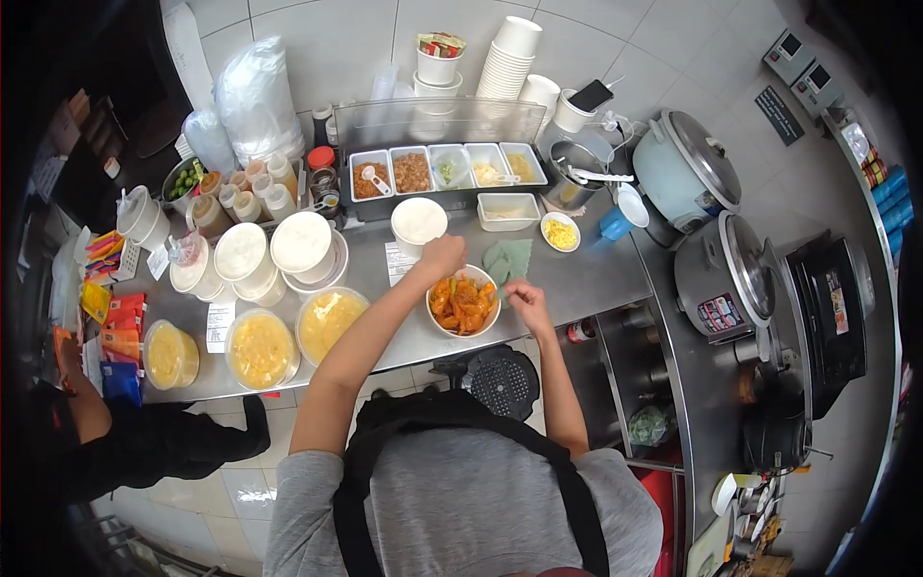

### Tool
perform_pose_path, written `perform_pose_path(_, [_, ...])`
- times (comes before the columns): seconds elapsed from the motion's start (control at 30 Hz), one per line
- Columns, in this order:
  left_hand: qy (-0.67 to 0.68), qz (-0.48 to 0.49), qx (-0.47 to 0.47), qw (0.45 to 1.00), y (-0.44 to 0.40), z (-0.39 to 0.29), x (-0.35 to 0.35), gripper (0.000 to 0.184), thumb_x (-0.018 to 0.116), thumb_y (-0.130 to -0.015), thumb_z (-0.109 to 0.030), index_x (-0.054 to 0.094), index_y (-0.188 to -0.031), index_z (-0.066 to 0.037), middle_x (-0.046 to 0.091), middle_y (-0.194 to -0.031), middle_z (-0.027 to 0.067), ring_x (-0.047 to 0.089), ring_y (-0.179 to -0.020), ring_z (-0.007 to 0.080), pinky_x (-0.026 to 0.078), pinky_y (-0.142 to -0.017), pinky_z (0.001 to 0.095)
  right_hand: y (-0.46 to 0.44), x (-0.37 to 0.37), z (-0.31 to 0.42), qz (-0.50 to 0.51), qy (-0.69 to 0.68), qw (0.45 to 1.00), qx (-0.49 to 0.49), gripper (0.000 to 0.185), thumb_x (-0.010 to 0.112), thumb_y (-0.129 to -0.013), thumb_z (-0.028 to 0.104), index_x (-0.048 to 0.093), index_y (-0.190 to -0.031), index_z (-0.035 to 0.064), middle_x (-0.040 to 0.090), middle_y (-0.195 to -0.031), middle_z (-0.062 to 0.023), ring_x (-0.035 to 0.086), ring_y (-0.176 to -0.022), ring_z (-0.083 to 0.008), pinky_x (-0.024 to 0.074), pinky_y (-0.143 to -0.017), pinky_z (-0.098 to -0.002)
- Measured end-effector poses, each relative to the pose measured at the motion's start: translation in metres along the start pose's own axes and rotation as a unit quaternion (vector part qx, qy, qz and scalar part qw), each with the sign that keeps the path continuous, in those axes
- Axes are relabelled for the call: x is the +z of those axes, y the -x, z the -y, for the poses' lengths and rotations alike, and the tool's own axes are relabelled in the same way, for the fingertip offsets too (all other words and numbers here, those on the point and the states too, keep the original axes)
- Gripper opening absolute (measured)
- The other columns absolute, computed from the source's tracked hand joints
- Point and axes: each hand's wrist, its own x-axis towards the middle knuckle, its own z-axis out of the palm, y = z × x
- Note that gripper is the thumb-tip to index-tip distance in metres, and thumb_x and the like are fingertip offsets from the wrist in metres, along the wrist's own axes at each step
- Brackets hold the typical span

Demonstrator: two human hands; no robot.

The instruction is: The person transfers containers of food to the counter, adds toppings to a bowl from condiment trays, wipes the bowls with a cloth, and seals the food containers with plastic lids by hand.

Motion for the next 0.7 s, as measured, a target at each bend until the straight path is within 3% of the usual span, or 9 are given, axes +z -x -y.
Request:
perform_pose_path(0.1, [0.014, -0.013, -0.012, 1.000, -0.003, 0.006, 0.004, 0.006, 0.062, -0.068, -0.016, 0.063, -0.071, -0.012, 0.063, -0.072, 0.0093, 0.061, -0.072, 0.0258, 0.049, -0.064, 0.0369, 0.009, -0.014, -0.005, 0.038, 0.014, 0.997, 0.064, 0.012, 0.049, -0.072, -0.006, 0.058, -0.077, -0.0014, 0.053, -0.077, -0.0003, 0.049, -0.072, -0.0074, 0.0378, -0.063, -0.0195])
perform_pose_path(0.2, [0.025, -0.008, -0.016, 1.000, 0.005, 0.003, 0.000, 0.007, 0.062, -0.068, -0.016, 0.063, -0.071, -0.011, 0.063, -0.072, 0.0097, 0.061, -0.071, 0.0263, 0.049, -0.064, 0.0372, 0.004, -0.003, 0.008, -0.026, 0.068, 0.997, -0.023, 0.014, 0.049, -0.071, -0.005, 0.060, -0.080, -0.0011, 0.055, -0.078, -0.0028, 0.053, -0.074, -0.0119, 0.0400, -0.064, -0.0224])
perform_pose_path(0.3, [0.029, -0.020, -0.027, 0.999, 0.009, 0.003, 0.002, 0.007, 0.062, -0.068, -0.017, 0.063, -0.071, -0.010, 0.063, -0.072, 0.0102, 0.061, -0.071, 0.0268, 0.049, -0.064, 0.0374, 0.005, -0.001, 0.032, 0.021, 0.204, 0.972, -0.111, 0.017, 0.050, -0.070, -0.005, 0.061, -0.083, 0.0004, 0.056, -0.080, -0.0061, 0.055, -0.074, -0.0177, 0.0422, -0.066, -0.0260])
perform_pose_path(0.4, [0.037, -0.033, -0.035, 0.998, 0.007, 0.006, 0.006, 0.008, 0.062, -0.069, -0.017, 0.063, -0.071, -0.010, 0.063, -0.071, 0.0104, 0.061, -0.070, 0.0273, 0.049, -0.063, 0.0377, 0.008, -0.012, 0.031, 0.067, 0.184, 0.979, -0.051, 0.019, 0.049, -0.070, -0.007, 0.061, -0.082, 0.0013, 0.055, -0.082, -0.0073, 0.056, -0.077, -0.0180, 0.0433, -0.068, -0.0266])
perform_pose_path(0.5, [0.059, -0.035, -0.027, 0.997, 0.012, 0.007, 0.006, 0.009, 0.062, -0.069, -0.018, 0.063, -0.070, -0.009, 0.062, -0.070, 0.0108, 0.061, -0.071, 0.0276, 0.048, -0.063, 0.0380, 0.001, -0.003, 0.045, 0.030, 0.232, 0.969, -0.083, 0.019, 0.049, -0.070, -0.006, 0.061, -0.082, 0.0015, 0.056, -0.082, -0.0083, 0.056, -0.076, -0.0198, 0.0433, -0.068, -0.0274])
perform_pose_path(0.6, [0.075, -0.042, -0.026, 0.996, 0.013, 0.012, 0.012, 0.011, 0.061, -0.071, -0.020, 0.062, -0.070, -0.009, 0.062, -0.071, 0.0120, 0.060, -0.072, 0.0285, 0.048, -0.064, 0.0390, 0.008, -0.003, 0.049, 0.059, 0.279, 0.954, -0.094, 0.018, 0.050, -0.070, -0.004, 0.061, -0.083, 0.0013, 0.056, -0.081, -0.0092, 0.056, -0.072, -0.0231, 0.0434, -0.066, -0.0298])
perform_pose_path(0.7, [0.079, -0.045, -0.034, 0.995, 0.023, 0.009, 0.012, 0.015, 0.059, -0.074, -0.023, 0.059, -0.074, -0.008, 0.061, -0.074, 0.0135, 0.060, -0.073, 0.0306, 0.048, -0.064, 0.0408, 0.011, -0.012, 0.056, 0.124, 0.246, 0.961, -0.031, 0.019, 0.050, -0.071, -0.003, 0.061, -0.084, 0.0015, 0.056, -0.079, -0.0088, 0.056, -0.071, -0.0236, 0.0433, -0.065, -0.0300])
